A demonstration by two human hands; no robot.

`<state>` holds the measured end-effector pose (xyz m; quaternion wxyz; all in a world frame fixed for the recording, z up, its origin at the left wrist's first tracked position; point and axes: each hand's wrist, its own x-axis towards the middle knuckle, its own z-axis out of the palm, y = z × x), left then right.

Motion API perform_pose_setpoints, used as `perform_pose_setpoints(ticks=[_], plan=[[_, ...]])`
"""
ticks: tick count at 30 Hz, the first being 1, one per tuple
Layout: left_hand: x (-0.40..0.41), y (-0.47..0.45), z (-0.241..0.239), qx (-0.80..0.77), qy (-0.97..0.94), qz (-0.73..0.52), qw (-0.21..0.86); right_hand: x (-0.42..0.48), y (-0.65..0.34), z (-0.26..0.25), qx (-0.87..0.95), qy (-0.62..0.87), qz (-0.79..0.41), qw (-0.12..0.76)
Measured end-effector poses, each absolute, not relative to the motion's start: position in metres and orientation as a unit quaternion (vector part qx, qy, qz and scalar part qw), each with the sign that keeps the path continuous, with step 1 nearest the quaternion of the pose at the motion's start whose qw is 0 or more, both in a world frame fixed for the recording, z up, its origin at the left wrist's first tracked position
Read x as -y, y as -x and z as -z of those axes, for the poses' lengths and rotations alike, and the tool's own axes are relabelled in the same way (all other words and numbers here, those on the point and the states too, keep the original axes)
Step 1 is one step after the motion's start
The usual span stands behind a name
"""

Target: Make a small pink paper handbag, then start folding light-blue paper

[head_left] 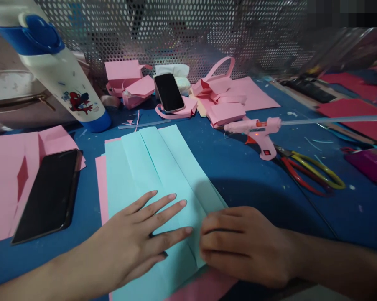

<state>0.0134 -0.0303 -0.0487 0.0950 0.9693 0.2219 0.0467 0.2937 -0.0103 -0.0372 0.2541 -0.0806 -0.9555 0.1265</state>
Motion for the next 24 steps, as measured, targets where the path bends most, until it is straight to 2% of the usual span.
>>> perform_pose_setpoints(ticks=[8, 24], plan=[[0.042, -0.019, 0.031, -0.141, -0.977, -0.119, 0.105, 0.01, -0.294, 0.037, 0.959, 0.078, -0.12, 0.246], [0.043, -0.019, 0.032, -0.159, -0.972, -0.143, 0.094, 0.013, -0.292, 0.035, 0.955, 0.068, -0.109, 0.267]])
